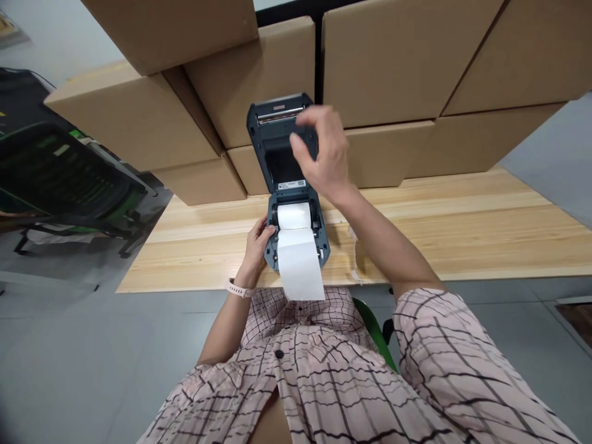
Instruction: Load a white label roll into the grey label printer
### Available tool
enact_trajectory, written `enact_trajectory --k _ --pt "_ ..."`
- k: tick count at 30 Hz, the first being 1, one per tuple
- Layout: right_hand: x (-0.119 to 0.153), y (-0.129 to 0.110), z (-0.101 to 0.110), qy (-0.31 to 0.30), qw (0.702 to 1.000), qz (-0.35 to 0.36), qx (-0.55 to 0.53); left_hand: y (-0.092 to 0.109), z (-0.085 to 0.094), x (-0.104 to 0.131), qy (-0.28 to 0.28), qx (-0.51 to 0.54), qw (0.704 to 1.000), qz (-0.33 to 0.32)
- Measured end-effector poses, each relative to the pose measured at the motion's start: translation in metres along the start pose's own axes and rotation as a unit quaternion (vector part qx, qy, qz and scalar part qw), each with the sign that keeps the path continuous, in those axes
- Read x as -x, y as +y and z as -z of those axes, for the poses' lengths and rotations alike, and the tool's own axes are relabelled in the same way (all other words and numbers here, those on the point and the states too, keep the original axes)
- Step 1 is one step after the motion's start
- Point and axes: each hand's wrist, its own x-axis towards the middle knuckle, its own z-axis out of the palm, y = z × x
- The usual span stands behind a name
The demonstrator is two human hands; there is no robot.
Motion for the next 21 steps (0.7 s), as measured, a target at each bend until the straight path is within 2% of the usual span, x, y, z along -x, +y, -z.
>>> enact_trajectory --k 1,3,5,6,8,11,13,15,18,21 --pt "0.011 -0.006 0.003 -0.057 0.998 0.003 0.002 0.004 0.002 -0.001 0.004 -0.038 0.999 0.003" --pt "0.027 -0.011 0.003 -0.223 0.975 0.006 0.018 0.017 0.006 -0.005 0.006 -0.157 0.987 0.014" --pt "0.033 -0.007 -0.004 -0.382 0.922 -0.001 0.055 0.032 0.008 -0.012 -0.009 -0.278 0.960 0.030" --pt "0.033 -0.003 -0.010 -0.440 0.895 -0.008 0.076 0.039 0.008 -0.015 -0.024 -0.317 0.947 0.037" --pt "0.031 0.005 -0.023 -0.513 0.850 -0.020 0.115 0.051 0.008 -0.019 -0.051 -0.364 0.929 0.044" --pt "0.029 0.012 -0.041 -0.551 0.822 -0.021 0.142 0.060 0.005 -0.022 -0.071 -0.393 0.916 0.038" --pt "0.029 0.015 -0.048 -0.546 0.828 -0.020 0.130 0.060 0.004 -0.021 -0.074 -0.398 0.914 0.032" --pt "0.028 0.016 -0.046 -0.531 0.844 -0.020 0.072 0.058 0.004 -0.020 -0.072 -0.393 0.916 0.028" --pt "0.023 0.016 -0.023 -0.521 0.852 -0.022 -0.042 0.055 0.005 -0.019 -0.071 -0.381 0.921 0.033" --pt "0.015 0.019 0.018 -0.472 0.864 -0.038 -0.170 0.052 0.005 -0.019 -0.067 -0.371 0.925 0.038"
